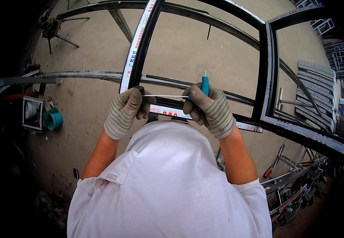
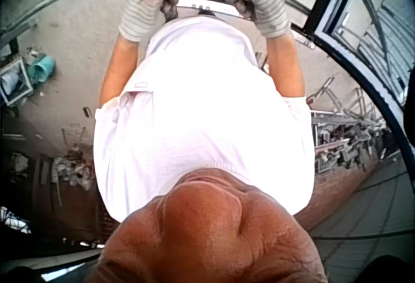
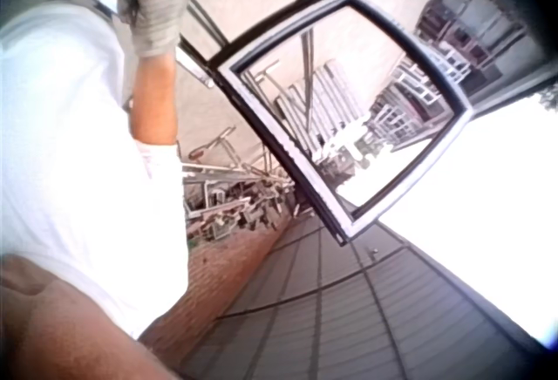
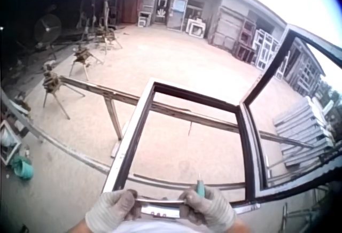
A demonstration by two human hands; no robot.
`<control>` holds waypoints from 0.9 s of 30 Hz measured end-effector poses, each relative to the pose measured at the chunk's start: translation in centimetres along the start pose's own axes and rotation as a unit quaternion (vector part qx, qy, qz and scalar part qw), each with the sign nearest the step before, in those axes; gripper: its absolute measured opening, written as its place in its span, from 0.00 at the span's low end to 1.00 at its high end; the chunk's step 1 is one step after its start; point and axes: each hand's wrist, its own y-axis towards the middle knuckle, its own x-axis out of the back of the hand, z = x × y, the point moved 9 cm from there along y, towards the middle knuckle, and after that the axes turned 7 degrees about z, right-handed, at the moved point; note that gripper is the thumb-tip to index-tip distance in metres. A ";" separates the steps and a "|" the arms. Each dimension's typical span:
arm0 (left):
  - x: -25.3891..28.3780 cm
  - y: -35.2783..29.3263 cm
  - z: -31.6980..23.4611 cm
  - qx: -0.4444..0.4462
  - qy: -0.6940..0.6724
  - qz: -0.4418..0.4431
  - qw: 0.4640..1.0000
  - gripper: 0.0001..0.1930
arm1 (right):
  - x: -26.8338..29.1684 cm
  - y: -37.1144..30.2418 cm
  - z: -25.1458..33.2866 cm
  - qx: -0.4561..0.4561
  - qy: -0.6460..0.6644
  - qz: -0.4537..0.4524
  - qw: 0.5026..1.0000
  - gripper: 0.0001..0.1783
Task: The person uses a cordless drill to fasten screws into a black window frame, then switches to a manual screwdriver to tighten additional fasteners. The person works on a single frame placed on a metal stand in a workshop.
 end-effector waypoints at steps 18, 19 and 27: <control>3.6 2.0 1.8 -0.018 0.038 0.006 0.999 0.21 | -2.2 2.6 3.7 0.008 -0.259 0.009 0.966 0.15; 4.0 2.1 2.1 -0.015 0.070 -0.001 0.997 0.19 | -2.4 3.0 3.7 0.009 -0.273 0.012 0.962 0.15; 5.1 3.3 2.2 -0.059 0.491 0.051 0.868 0.11 | -6.3 6.6 2.9 0.054 -0.488 0.121 0.863 0.18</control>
